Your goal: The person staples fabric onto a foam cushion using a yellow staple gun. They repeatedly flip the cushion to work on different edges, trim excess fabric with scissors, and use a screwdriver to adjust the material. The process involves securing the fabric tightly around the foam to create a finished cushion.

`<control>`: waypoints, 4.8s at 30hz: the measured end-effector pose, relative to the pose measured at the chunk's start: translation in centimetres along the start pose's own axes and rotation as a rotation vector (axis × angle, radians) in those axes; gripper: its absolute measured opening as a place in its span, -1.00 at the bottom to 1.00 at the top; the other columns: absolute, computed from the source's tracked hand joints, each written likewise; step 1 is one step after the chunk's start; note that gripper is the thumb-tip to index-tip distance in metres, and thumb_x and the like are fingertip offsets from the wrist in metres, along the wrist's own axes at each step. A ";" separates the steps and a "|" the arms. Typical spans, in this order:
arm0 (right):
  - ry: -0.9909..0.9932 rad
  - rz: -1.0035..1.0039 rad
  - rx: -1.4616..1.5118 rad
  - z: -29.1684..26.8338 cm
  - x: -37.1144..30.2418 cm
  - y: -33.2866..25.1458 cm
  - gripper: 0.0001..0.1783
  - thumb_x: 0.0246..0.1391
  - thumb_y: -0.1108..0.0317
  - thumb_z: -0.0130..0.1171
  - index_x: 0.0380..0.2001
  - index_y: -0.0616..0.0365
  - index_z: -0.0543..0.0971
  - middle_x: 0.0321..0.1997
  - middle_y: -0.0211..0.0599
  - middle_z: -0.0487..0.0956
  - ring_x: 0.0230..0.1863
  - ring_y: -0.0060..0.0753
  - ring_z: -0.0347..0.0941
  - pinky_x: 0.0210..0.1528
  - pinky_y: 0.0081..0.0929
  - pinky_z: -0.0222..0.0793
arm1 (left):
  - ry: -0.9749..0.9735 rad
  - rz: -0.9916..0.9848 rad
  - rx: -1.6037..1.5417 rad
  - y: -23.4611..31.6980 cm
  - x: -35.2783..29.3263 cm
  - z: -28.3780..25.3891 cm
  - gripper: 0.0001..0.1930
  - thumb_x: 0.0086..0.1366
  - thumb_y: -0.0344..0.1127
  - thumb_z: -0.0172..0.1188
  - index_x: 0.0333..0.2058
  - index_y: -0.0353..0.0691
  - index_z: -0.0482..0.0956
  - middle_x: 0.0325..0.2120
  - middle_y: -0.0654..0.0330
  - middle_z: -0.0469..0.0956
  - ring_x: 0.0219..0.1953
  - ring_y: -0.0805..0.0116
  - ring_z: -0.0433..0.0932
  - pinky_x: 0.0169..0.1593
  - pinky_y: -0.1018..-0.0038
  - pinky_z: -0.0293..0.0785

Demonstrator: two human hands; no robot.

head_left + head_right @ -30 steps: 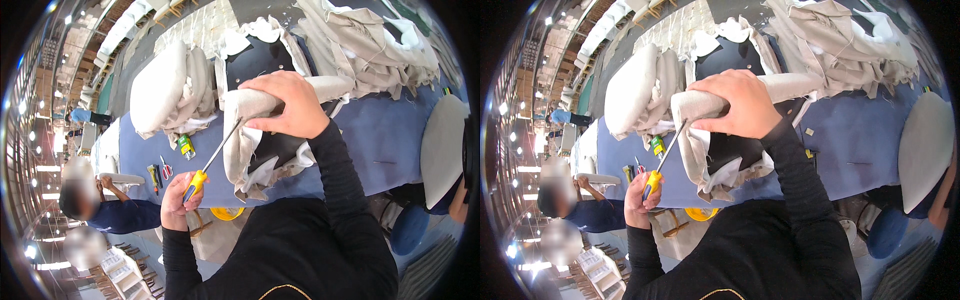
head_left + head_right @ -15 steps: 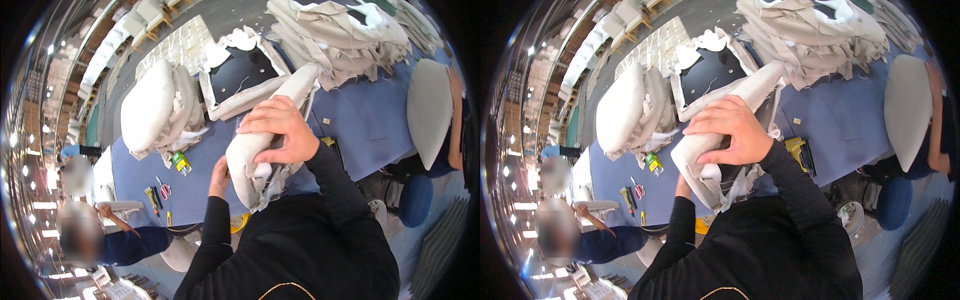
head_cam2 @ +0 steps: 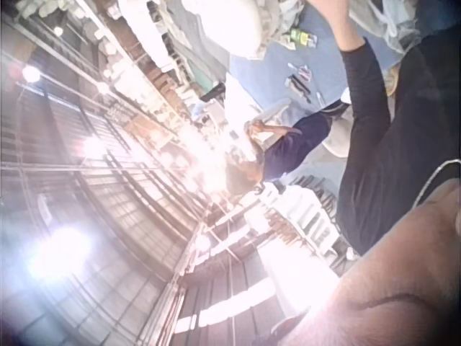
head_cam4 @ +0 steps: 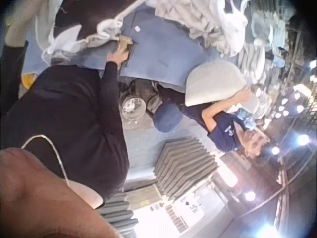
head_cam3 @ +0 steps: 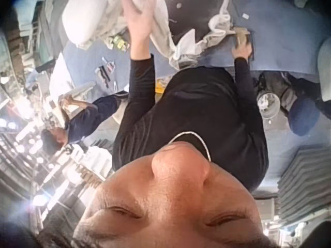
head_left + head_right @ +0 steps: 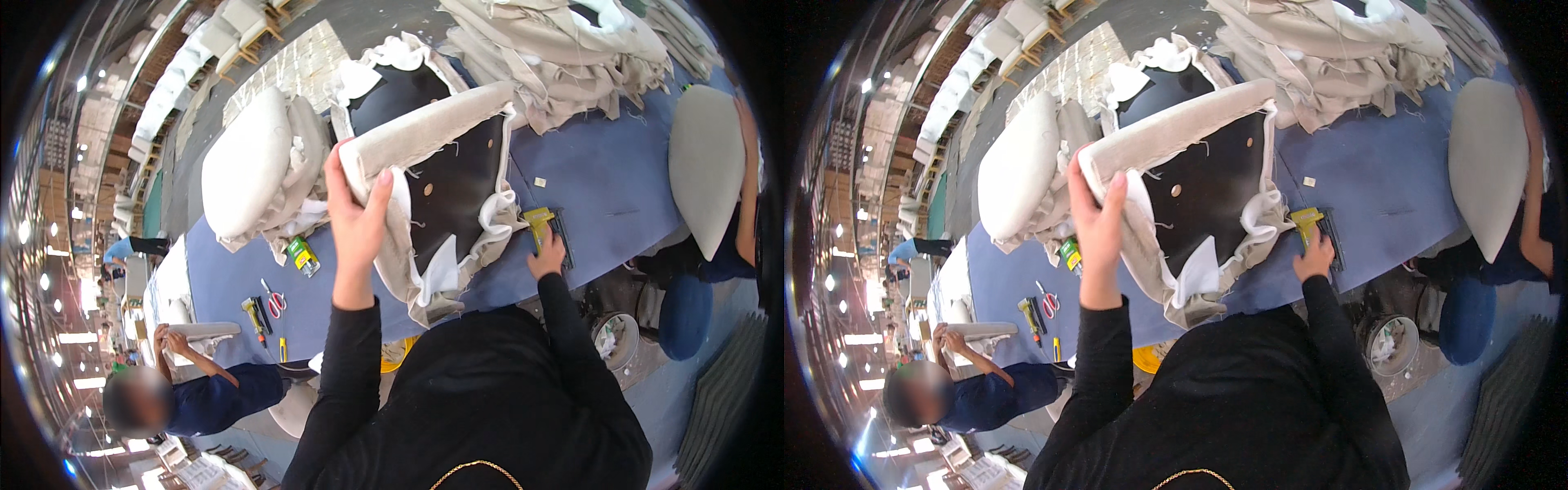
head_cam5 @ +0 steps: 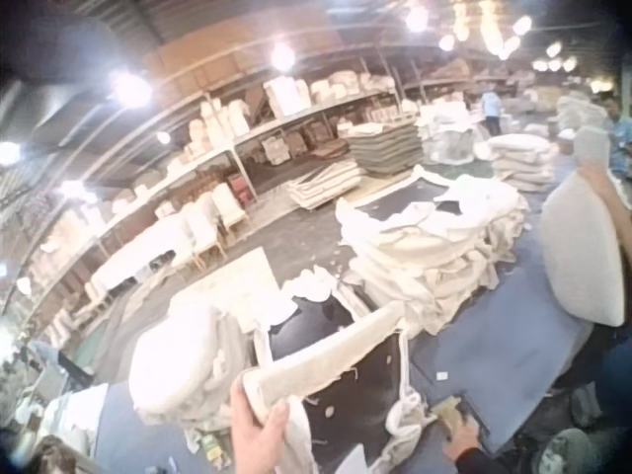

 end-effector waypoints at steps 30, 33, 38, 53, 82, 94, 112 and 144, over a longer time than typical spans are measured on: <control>-0.754 -0.210 1.684 -19.7 -17.6 -27.6 -0.49 0.49 0.43 0.39 0.39 0.33 0.54 0.32 -0.13 0.72 0.29 -0.41 0.68 0.31 -0.43 0.61 | 0.100 -0.076 -0.187 -0.2 -4.0 1.2 -0.33 0.58 -0.11 0.08 0.49 -0.46 0.45 0.32 -0.02 0.64 0.37 0.18 0.56 0.50 0.27 0.34; -0.747 -0.222 1.639 -18.3 -17.9 -27.8 -0.47 0.50 0.39 0.40 0.40 0.33 0.53 0.34 -0.10 0.71 0.32 -0.37 0.68 0.34 -0.38 0.61 | 0.093 -0.066 -0.193 0.0 -4.4 1.3 -0.33 0.59 -0.11 0.08 0.49 -0.47 0.44 0.31 -0.03 0.64 0.37 0.19 0.56 0.50 0.27 0.34; -0.774 -0.257 1.601 -17.9 -18.3 -27.8 -0.50 0.52 0.39 0.36 0.40 0.31 0.54 0.24 -0.18 0.70 0.19 -0.45 0.62 0.21 -0.41 0.57 | 0.074 -0.044 -0.201 0.3 -4.4 1.6 -0.34 0.60 -0.12 0.08 0.49 -0.48 0.43 0.31 -0.04 0.64 0.34 0.20 0.58 0.48 0.28 0.37; -0.756 -0.255 1.583 -17.8 -19.1 -28.4 -0.58 0.56 0.38 0.30 0.36 0.27 0.59 -0.05 -0.39 0.63 -0.10 -0.60 0.50 -0.05 -0.50 0.46 | 0.049 -0.089 -0.284 0.7 -4.9 1.8 -0.36 0.63 -0.17 0.11 0.50 -0.49 0.41 0.33 -0.03 0.62 0.34 0.21 0.57 0.48 0.27 0.38; 0.114 -0.672 0.920 -26.0 -2.2 -14.6 -0.37 0.68 0.10 -0.05 0.57 0.27 0.48 0.66 -0.05 0.49 0.70 -0.12 0.32 0.74 -0.16 0.10 | -0.549 0.466 0.093 10.1 -4.1 10.2 -0.15 -0.10 -0.09 0.77 0.21 -0.18 0.67 0.27 -0.07 0.63 0.28 -0.11 0.63 0.44 0.04 0.44; 0.154 -0.765 0.855 -30.4 -3.7 -19.5 -0.44 0.59 0.08 -0.07 0.06 0.20 0.85 0.41 -0.05 0.68 0.51 0.01 0.41 0.66 0.00 0.03 | -1.022 0.547 -1.152 10.0 -3.4 19.3 -0.55 0.15 -0.29 0.69 0.04 -0.10 0.83 0.38 0.07 0.62 0.52 -0.03 0.44 0.63 -0.01 0.15; -0.193 0.047 1.301 -25.3 0.7 -5.7 0.35 0.40 -0.20 0.38 0.82 0.10 -0.27 0.86 0.16 -0.03 0.81 -0.01 0.01 0.71 -0.18 0.12 | -0.707 -1.384 -0.695 -30.2 -19.5 16.3 -0.27 0.71 0.15 0.14 0.56 -0.33 0.40 0.32 -0.01 0.69 0.32 0.13 0.68 0.37 0.25 0.61; -0.268 0.146 0.780 -14.5 22.7 9.9 -0.09 0.68 -0.43 -0.23 0.55 0.11 0.57 0.59 -0.04 0.58 0.64 -0.09 0.42 0.71 -0.27 0.12 | -0.521 0.031 0.952 -26.5 -16.1 29.0 -0.20 0.51 -0.06 0.05 0.67 -0.14 0.28 0.72 -0.23 0.03 0.73 -0.43 -0.09 0.67 -0.32 -0.25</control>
Point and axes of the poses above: each hand's wrist, its own x-axis towards the middle knuckle, its own z-axis out of the palm, y = z × x, the point moved 8 cm from there along x, towards the middle knuckle
